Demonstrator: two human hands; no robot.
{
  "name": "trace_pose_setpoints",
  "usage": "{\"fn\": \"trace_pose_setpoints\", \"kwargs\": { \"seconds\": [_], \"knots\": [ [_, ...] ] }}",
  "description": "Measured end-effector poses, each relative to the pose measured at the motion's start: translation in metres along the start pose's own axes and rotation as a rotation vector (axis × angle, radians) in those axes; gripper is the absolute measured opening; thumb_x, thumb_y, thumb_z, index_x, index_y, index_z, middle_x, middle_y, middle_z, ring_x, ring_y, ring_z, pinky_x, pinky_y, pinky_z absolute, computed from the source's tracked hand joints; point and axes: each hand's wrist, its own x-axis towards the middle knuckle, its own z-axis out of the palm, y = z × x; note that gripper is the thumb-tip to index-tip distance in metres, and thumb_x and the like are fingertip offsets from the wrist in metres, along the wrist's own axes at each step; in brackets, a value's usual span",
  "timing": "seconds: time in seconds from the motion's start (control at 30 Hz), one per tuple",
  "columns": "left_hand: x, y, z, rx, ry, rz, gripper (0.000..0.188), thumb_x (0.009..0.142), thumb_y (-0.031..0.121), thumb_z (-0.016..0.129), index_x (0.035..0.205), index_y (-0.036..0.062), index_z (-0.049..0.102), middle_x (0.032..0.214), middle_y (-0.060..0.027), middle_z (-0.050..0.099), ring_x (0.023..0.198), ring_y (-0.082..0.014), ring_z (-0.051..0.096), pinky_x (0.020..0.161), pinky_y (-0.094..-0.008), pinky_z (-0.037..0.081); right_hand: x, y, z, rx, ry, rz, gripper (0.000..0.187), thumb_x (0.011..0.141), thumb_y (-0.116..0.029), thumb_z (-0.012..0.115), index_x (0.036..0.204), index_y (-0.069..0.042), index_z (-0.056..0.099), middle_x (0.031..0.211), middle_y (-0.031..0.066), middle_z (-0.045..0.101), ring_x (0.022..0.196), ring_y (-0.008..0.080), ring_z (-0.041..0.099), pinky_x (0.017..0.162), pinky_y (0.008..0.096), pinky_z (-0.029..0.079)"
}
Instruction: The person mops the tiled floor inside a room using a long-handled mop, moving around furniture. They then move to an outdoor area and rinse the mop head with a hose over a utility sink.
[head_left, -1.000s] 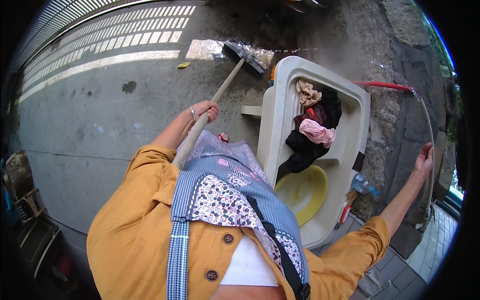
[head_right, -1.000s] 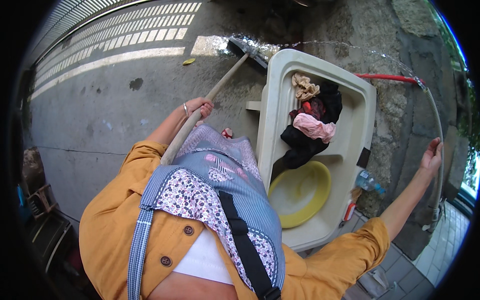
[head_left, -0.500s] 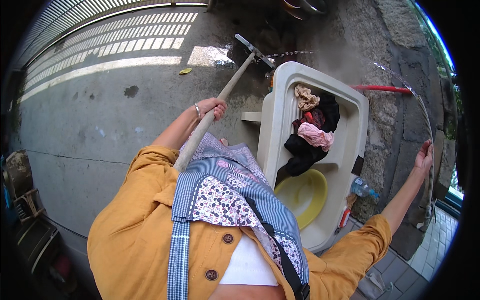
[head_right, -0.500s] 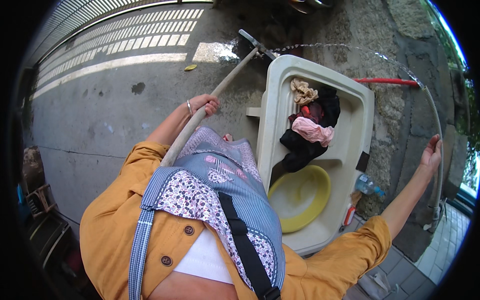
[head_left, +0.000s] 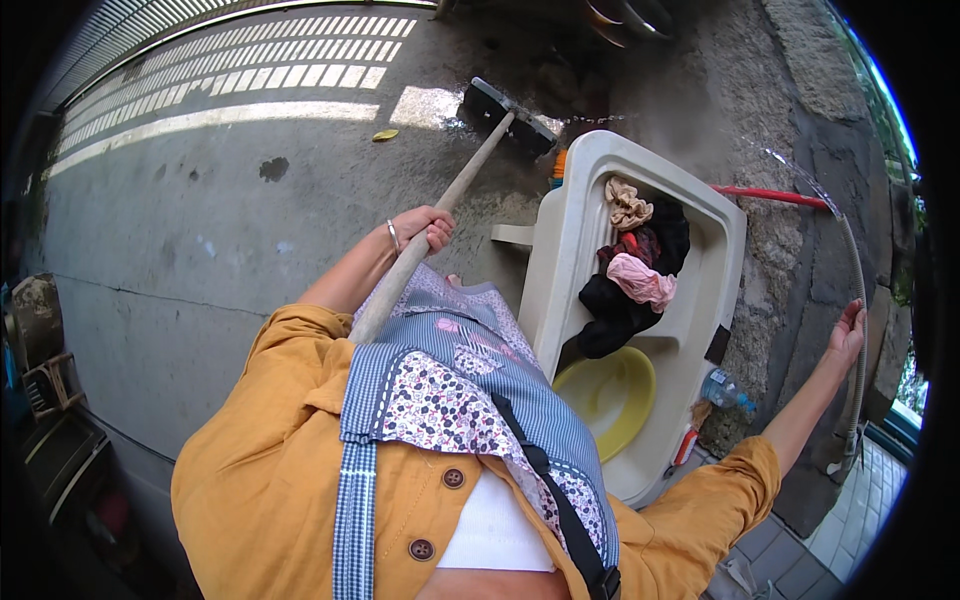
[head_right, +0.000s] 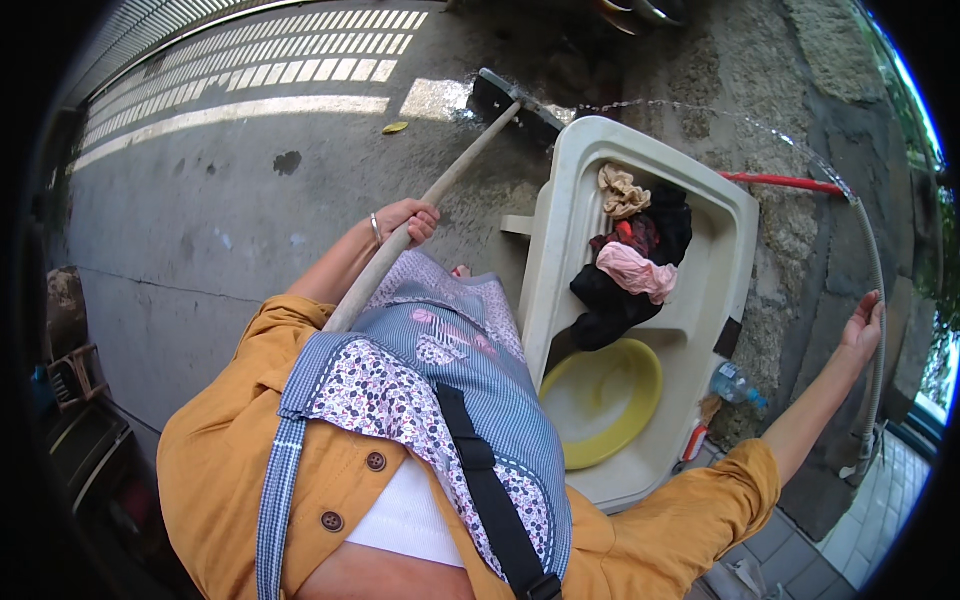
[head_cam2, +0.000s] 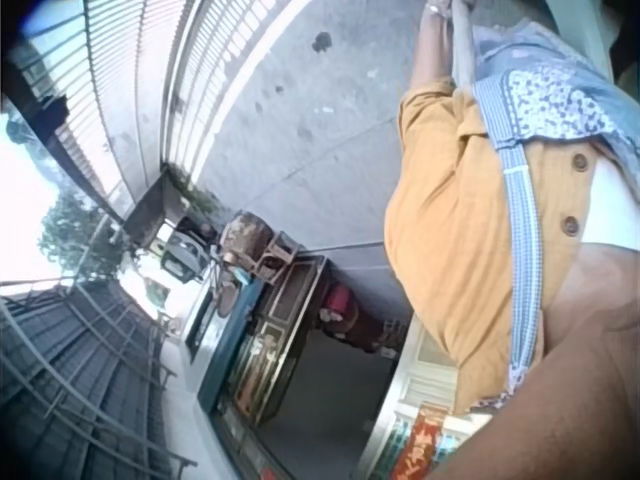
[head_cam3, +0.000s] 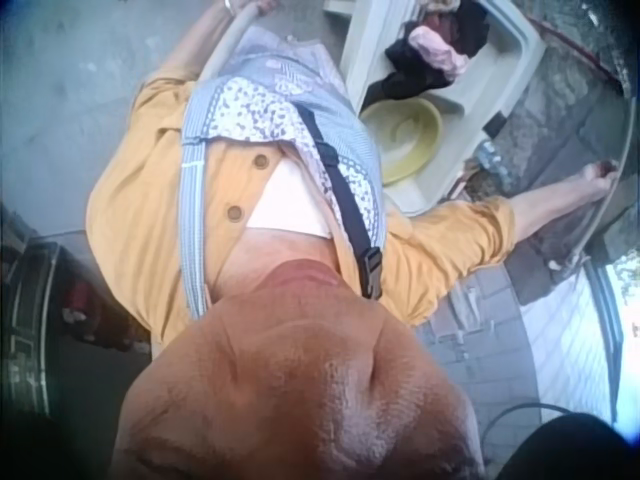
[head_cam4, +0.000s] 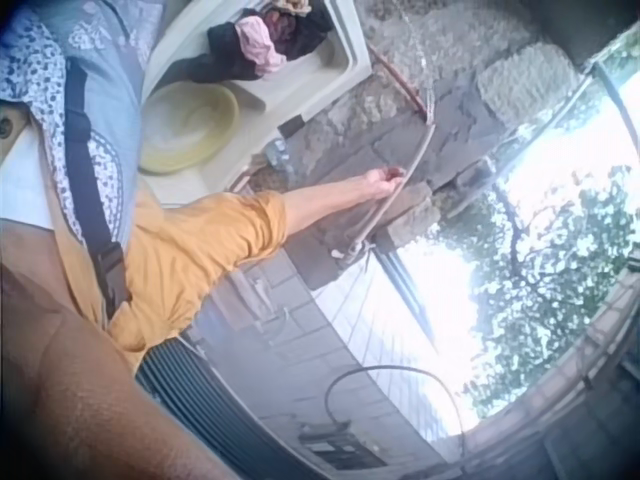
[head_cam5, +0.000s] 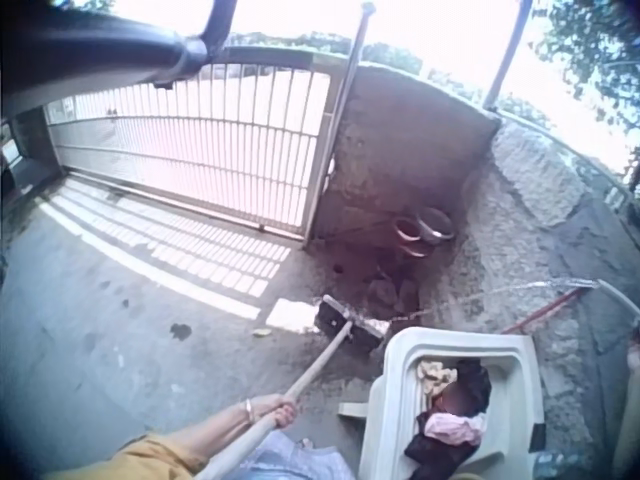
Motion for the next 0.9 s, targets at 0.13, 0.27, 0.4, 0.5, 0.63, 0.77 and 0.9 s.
{"fn": "trace_pose_setpoints", "kwargs": {
  "seconds": [0.13,0.27,0.4,0.5,0.63,0.77,0.9],
  "knots": [
    [0.0,0.001,0.002,-0.032,-0.003,-0.011,0.027,0.078,0.007,0.043,0.053,0.0122,0.033,0.046,0.0076,0.034,0.036,-0.0002,0.032,0.029,-0.0136,0.03,0.0,0.001,0.001,-0.019,-0.002,-0.013,0.016,0.079,-0.002,0.049,0.091,0.009,0.049,0.088,0.0169,0.055,0.081,0.0227,0.055,0.076,0.0294,0.049],
    [0.001,0.005,0.01,-0.044,-0.025,-0.011,0.027,0.078,0.006,0.043,0.053,0.0114,0.034,0.046,0.0072,0.033,0.036,-0.0004,0.032,0.029,-0.0138,0.029,0.001,-0.001,-0.005,-0.037,-0.009,-0.024,0.016,0.079,-0.003,0.05,0.09,0.009,0.05,0.088,0.0168,0.055,0.081,0.0228,0.055,0.076,0.0298,0.049],
    [0.001,0.006,0.013,-0.044,-0.042,0.005,0.026,0.079,0.006,0.043,0.055,0.0097,0.035,0.046,0.0063,0.034,0.036,-0.0006,0.032,0.029,-0.0138,0.03,-0.004,0.001,-0.001,-0.016,-0.007,-0.011,0.016,0.078,-0.003,0.05,0.09,0.009,0.05,0.088,0.0168,0.055,0.081,0.023,0.055,0.076,0.0302,0.049],
    [0.001,0.008,0.016,-0.036,-0.032,0.013,0.025,0.079,0.006,0.043,0.055,0.0094,0.035,0.047,0.0062,0.034,0.036,-0.0008,0.032,0.029,-0.0137,0.029,-0.005,0.0,0.0,-0.011,0.001,-0.012,0.017,0.078,-0.003,0.051,0.09,0.009,0.049,0.088,0.017,0.055,0.082,0.0231,0.055,0.077,0.0303,0.048],
    [-0.006,0.007,0.021,-0.054,-0.038,0.01,0.025,0.079,0.006,0.043,0.055,0.0091,0.035,0.047,0.006,0.034,0.036,-0.0012,0.032,0.028,-0.0139,0.029,-0.005,0.001,0.003,-0.033,0.013,-0.019,0.018,0.079,-0.003,0.05,0.091,0.009,0.049,0.089,0.0172,0.055,0.082,0.0234,0.055,0.077,0.0304,0.048],
    [-0.013,0.003,0.022,0.023,-0.016,0.011,0.025,0.078,0.005,0.042,0.055,0.0112,0.034,0.046,0.0067,0.035,0.036,-0.0006,0.033,0.029,-0.0139,0.03,-0.002,0.005,0.006,-0.032,0.019,-0.031,0.018,0.079,-0.003,0.049,0.091,0.009,0.049,0.089,0.0174,0.054,0.082,0.0235,0.055,0.077,0.0306,0.048],
    [-0.013,0.003,0.023,0.092,0.019,-0.002,0.025,0.077,0.006,0.043,0.054,0.0116,0.034,0.046,0.0067,0.035,0.035,-0.0005,0.033,0.03,-0.0138,0.031,0.004,0.004,0.001,-0.002,0.039,-0.021,0.018,0.08,-0.003,0.048,0.092,0.01,0.048,0.09,0.0175,0.054,0.082,0.0235,0.055,0.077,0.0308,0.048]
  ]
}}
